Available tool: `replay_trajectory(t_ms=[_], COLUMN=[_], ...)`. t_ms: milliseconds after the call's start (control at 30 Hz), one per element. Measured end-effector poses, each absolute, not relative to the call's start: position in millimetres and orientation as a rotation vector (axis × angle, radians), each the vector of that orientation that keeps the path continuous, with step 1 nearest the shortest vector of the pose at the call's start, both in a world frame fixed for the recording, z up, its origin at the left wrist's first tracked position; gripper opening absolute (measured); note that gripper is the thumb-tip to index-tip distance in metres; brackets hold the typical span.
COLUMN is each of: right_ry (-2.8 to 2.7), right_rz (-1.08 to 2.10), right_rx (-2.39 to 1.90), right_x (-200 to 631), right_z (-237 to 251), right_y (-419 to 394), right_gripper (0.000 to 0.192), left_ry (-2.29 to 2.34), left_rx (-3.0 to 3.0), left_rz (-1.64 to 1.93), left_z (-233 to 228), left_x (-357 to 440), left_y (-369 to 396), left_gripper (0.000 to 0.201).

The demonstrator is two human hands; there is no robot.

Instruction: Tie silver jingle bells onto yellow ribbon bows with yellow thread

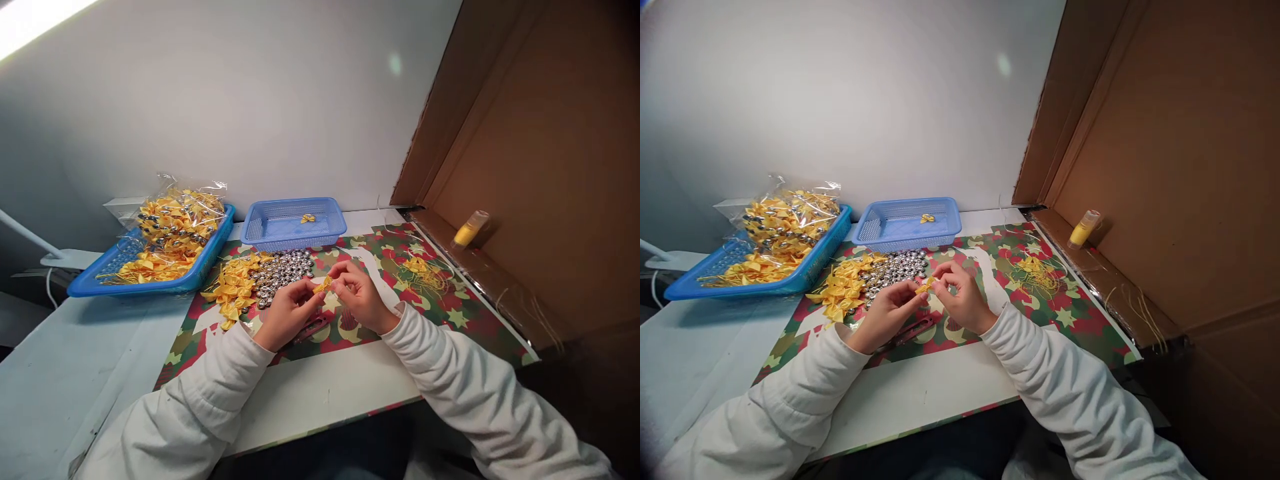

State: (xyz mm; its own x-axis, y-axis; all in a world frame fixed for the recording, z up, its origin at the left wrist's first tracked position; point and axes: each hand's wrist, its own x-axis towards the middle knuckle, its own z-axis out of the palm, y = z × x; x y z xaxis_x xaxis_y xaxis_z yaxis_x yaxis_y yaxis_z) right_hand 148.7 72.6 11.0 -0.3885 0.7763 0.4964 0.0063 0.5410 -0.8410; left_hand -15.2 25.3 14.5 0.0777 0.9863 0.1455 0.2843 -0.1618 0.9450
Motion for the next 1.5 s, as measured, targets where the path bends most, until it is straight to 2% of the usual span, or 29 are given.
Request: replay_trajectory(t_ms=[300, 500, 767, 1500], right_ry=[-1.812, -1.799, -1.756, -1.769], right_rz=[1.083, 1.044, 1.054, 1.001], right_rx=[-0.649, -0.666, -0.650, -0.633], right_x=[151.8, 150.3, 149.6, 148.8], right_z=[14.1, 15.2, 14.0, 14.3], right_y=[71.6, 70.2, 66.5, 63.7], right_gripper=[0.035, 0.033, 0.031, 0.031], left_ry=[1.390, 1.299, 1.244, 1.374], left_rx=[1.771, 1.623, 1.288, 1.420], left_rz=[1.087, 1.158, 1.375, 1.437], left_z=[22.4, 20.3, 20.3, 20.1], left_x=[-14.2, -11.3, -7.0, -2.8], left_y=[21.7, 20.9, 20.6, 18.3], left_gripper=[0.025, 0.023, 0.032, 0.026])
